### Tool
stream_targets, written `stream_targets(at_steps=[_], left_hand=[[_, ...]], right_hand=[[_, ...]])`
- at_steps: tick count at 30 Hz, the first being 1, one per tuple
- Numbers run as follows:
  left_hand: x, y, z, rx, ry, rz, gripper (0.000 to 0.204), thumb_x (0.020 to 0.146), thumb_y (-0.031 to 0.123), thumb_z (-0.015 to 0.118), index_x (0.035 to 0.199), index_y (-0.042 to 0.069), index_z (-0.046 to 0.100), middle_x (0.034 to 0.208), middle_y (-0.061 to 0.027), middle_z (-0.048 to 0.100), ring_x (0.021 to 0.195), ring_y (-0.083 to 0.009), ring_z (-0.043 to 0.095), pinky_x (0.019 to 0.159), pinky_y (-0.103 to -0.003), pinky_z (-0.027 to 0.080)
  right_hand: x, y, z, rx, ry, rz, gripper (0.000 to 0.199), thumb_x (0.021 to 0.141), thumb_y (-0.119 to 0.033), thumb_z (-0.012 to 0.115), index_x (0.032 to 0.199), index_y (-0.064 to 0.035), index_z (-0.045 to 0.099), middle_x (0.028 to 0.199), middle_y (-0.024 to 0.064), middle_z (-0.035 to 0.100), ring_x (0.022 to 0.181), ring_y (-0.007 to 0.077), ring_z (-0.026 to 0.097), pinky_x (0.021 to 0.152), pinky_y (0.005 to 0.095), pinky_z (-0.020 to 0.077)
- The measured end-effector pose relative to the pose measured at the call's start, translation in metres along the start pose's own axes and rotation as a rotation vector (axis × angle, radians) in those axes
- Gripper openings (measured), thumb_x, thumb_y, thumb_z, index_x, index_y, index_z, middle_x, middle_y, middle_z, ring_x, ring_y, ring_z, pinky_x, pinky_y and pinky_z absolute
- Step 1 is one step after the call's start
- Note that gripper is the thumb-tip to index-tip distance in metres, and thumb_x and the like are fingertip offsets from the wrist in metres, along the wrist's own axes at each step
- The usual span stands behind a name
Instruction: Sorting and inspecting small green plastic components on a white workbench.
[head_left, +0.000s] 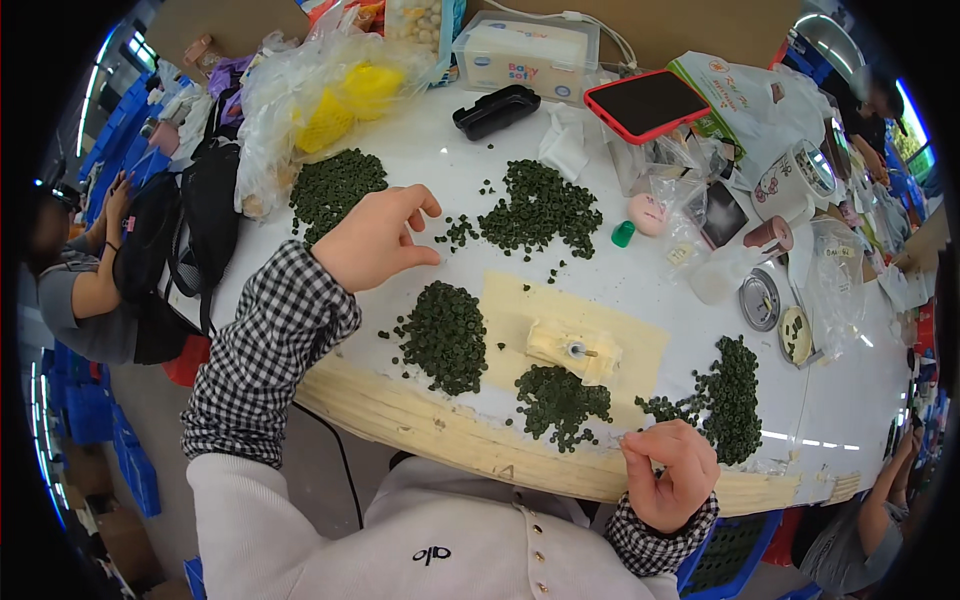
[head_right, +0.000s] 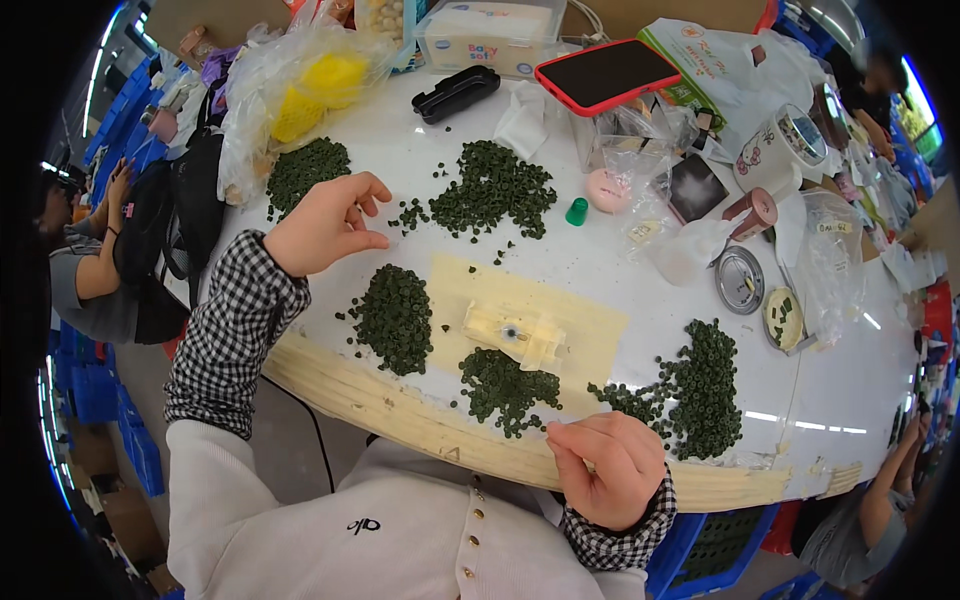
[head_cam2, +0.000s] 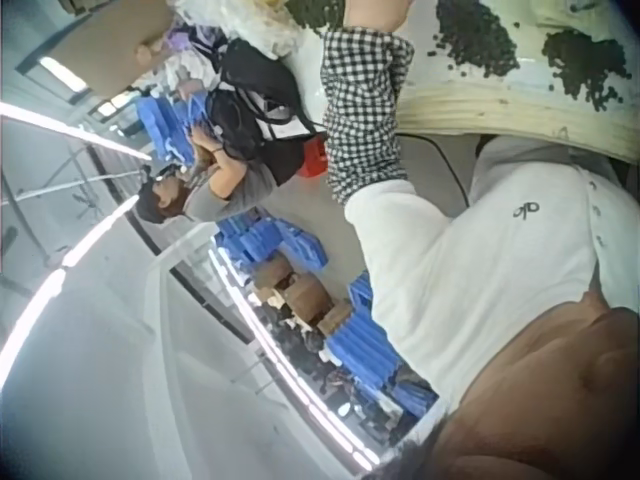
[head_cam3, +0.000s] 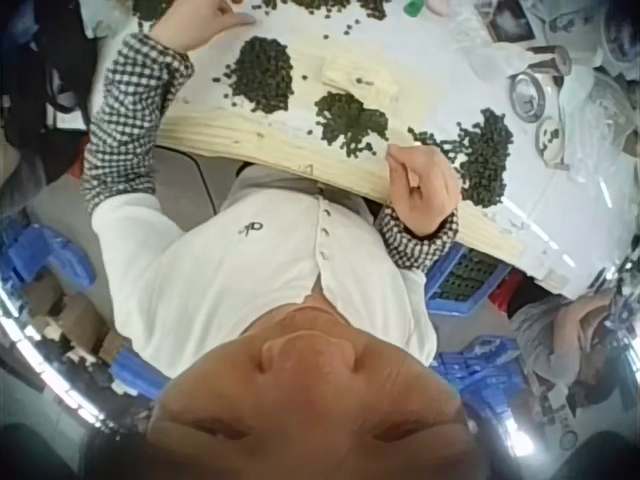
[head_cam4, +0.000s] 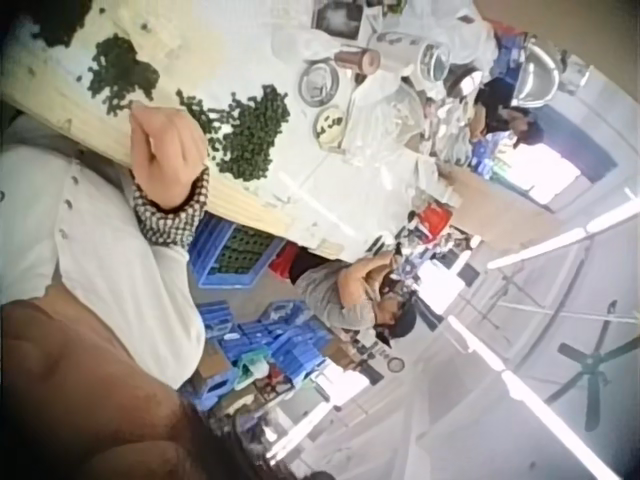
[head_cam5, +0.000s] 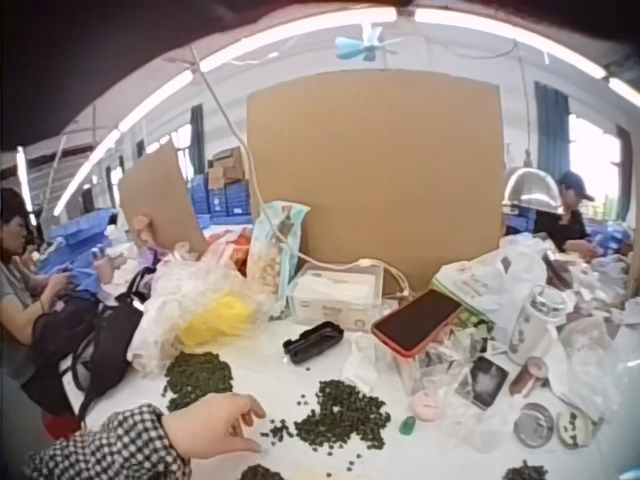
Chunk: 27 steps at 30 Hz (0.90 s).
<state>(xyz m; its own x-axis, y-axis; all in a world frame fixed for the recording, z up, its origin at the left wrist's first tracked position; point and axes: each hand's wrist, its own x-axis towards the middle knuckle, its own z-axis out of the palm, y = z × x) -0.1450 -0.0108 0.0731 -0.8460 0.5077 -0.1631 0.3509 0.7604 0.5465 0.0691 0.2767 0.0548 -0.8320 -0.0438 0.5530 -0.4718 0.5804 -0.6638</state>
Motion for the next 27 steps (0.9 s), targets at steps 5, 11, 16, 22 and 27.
stream_targets(at_steps=[5, 11, 16, 22, 27], left_hand=[[0.038, 0.001, 0.004, -0.045, -0.126, -0.053, 0.045, 0.069, 0.013, 0.079, 0.105, 0.0, 0.055, 0.087, -0.0066, 0.055, 0.071, -0.0123, 0.054, 0.066, -0.024, 0.049], [0.06, 0.004, 0.022, -0.203, -0.142, -0.036, 0.033, 0.072, 0.013, 0.078, 0.097, 0.0, 0.059, 0.086, -0.0052, 0.056, 0.075, -0.0103, 0.053, 0.069, -0.023, 0.048], [0.054, 0.011, 0.03, -0.126, -0.006, 0.092, 0.031, 0.074, 0.01, 0.075, 0.099, -0.001, 0.059, 0.086, -0.0066, 0.058, 0.074, -0.0112, 0.055, 0.07, -0.023, 0.049], [0.056, 0.007, 0.037, -0.174, 0.054, 0.124, 0.019, 0.076, 0.007, 0.072, 0.092, -0.001, 0.064, 0.086, -0.0065, 0.061, 0.073, -0.0113, 0.057, 0.068, -0.024, 0.05], [0.056, 0.01, 0.037, -0.21, 0.069, 0.111, 0.017, 0.076, 0.006, 0.071, 0.09, -0.001, 0.065, 0.082, -0.0062, 0.064, 0.073, -0.0108, 0.058, 0.068, -0.023, 0.049]], right_hand=[[0.0, 0.002, -0.001, -0.01, 0.0, 0.002, 0.021, 0.065, 0.006, 0.071, 0.083, -0.0012, 0.063, 0.066, 0.0098, 0.062, 0.056, 0.0224, 0.061, 0.05, 0.0291, 0.0475], [0.001, 0.002, 0.0, -0.014, -0.003, 0.0, 0.021, 0.065, 0.006, 0.072, 0.082, -0.0008, 0.063, 0.066, 0.0097, 0.061, 0.055, 0.022, 0.06, 0.049, 0.0286, 0.0468], [0.001, 0.004, 0.0, -0.005, -0.004, -0.01, 0.02, 0.065, 0.006, 0.072, 0.082, -0.0003, 0.063, 0.065, 0.0093, 0.061, 0.055, 0.0219, 0.06, 0.048, 0.0281, 0.0463], [0.002, 0.004, 0.0, -0.045, -0.011, -0.015, 0.019, 0.065, 0.006, 0.072, 0.082, 0.0, 0.064, 0.066, 0.0083, 0.06, 0.055, 0.0216, 0.06, 0.048, 0.0282, 0.0462], [0.002, 0.005, -0.001, -0.051, -0.02, -0.013, 0.019, 0.065, 0.004, 0.072, 0.082, -0.0001, 0.064, 0.067, 0.0085, 0.061, 0.055, 0.0217, 0.06, 0.048, 0.0283, 0.0463]])
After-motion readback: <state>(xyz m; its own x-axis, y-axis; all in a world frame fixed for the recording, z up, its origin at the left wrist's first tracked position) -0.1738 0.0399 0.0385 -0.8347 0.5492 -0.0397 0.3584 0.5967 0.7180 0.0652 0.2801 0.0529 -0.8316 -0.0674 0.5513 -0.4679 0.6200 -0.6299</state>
